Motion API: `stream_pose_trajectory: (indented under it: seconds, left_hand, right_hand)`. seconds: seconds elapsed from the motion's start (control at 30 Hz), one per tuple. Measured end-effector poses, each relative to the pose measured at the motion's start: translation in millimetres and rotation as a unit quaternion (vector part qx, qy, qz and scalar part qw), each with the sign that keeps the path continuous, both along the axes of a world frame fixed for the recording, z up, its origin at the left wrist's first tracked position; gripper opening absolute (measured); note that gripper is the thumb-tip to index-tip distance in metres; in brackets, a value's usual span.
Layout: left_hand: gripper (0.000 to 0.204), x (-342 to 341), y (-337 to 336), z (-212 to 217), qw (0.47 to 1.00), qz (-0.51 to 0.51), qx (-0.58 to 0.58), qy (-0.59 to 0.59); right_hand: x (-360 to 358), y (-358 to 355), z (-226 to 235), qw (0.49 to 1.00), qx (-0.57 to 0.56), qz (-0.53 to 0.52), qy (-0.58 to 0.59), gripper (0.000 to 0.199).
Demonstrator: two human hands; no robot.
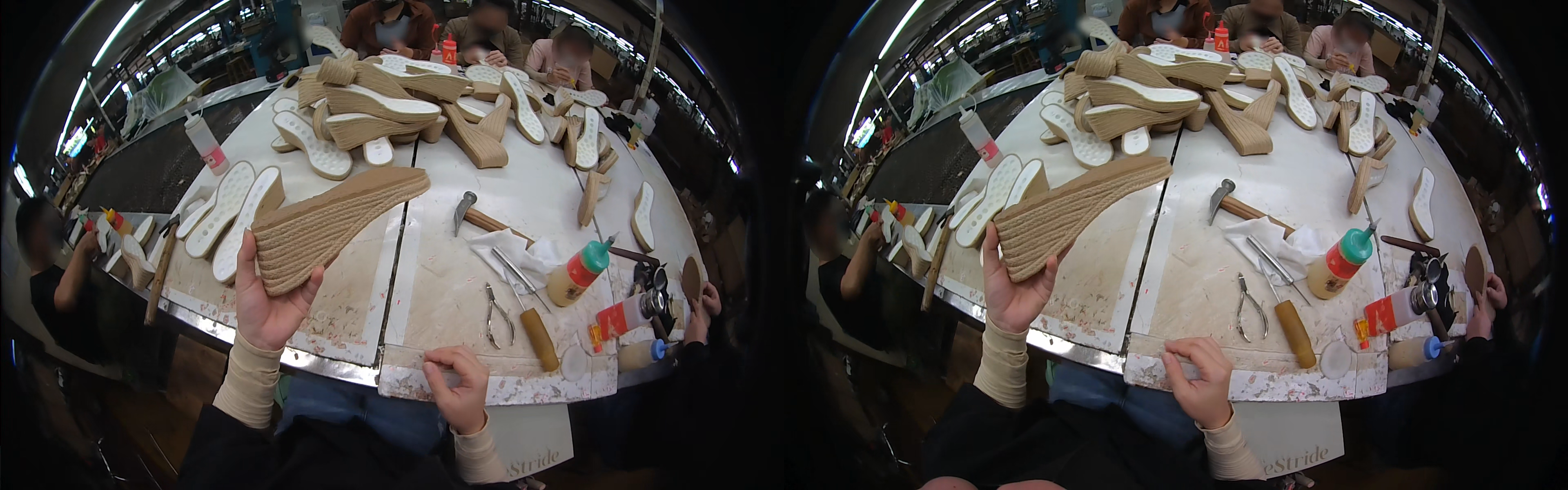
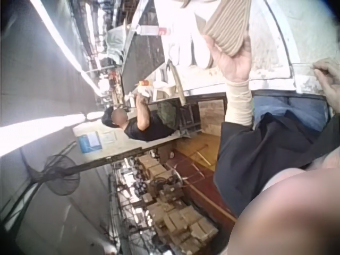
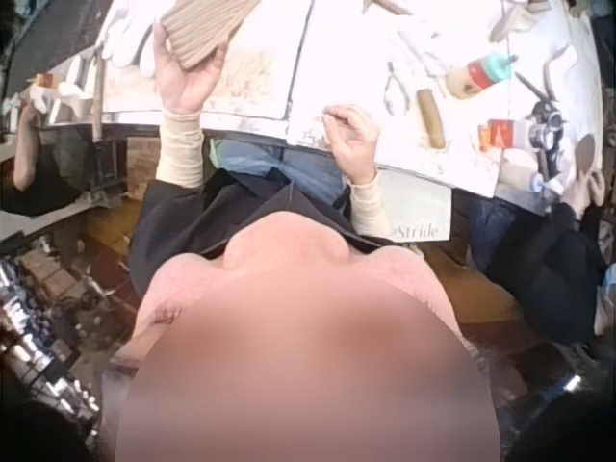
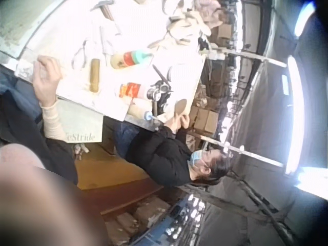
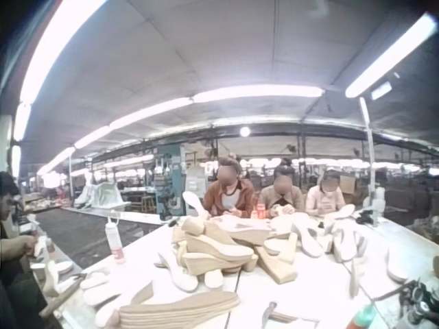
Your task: The person trims the edges of a woven shoe heel using a small knife and a metal tool. They repeatedly scrape and smooth the heel surface, then place the finished piece aside and pick up another heel to continue the process.
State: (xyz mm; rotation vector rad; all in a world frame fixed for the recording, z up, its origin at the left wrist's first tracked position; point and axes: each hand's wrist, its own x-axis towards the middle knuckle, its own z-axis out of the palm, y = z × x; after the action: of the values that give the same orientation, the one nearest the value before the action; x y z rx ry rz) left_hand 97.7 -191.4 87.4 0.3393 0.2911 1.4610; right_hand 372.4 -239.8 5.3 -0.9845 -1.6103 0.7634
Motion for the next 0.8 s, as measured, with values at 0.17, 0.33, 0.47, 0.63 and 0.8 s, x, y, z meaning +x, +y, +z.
stream_pose_trajectory:
  seconds: [0.17, 0.33, 0.47, 0.63, 0.8]
  left_hand:
    - [0.047, 12.8, 18.1, 12.9, 0.942, 0.191, -0.007, 0.276]
    - [0.044, 17.1, 49.3, 24.0, 0.856, 0.331, 0.055, 0.393]
    - [0.045, 6.0, 79.7, 38.0, 0.764, 0.434, 0.113, 0.464]
    - [0.046, -18.6, 124.1, 67.9, 0.653, 0.501, 0.210, 0.528]
    - [0.048, -33.5, 171.3, 99.6, 0.640, 0.534, 0.237, 0.499]
  right_hand:
    - [-6.6, 0.6, 4.4, 0.999, 0.012, 0.018, 0.035, 0.010]
    - [-10.6, 2.5, 5.4, 0.998, 0.003, 0.065, 0.014, 0.008]
    - [-6.8, 6.3, 2.7, 0.993, 0.011, 0.107, 0.046, 0.008]
    - [-6.0, 3.6, -1.7, 0.992, -0.034, 0.120, 0.030, 0.011]
    - [0.1, 6.6, -3.9, 0.987, -0.080, 0.129, 0.052, 0.011]
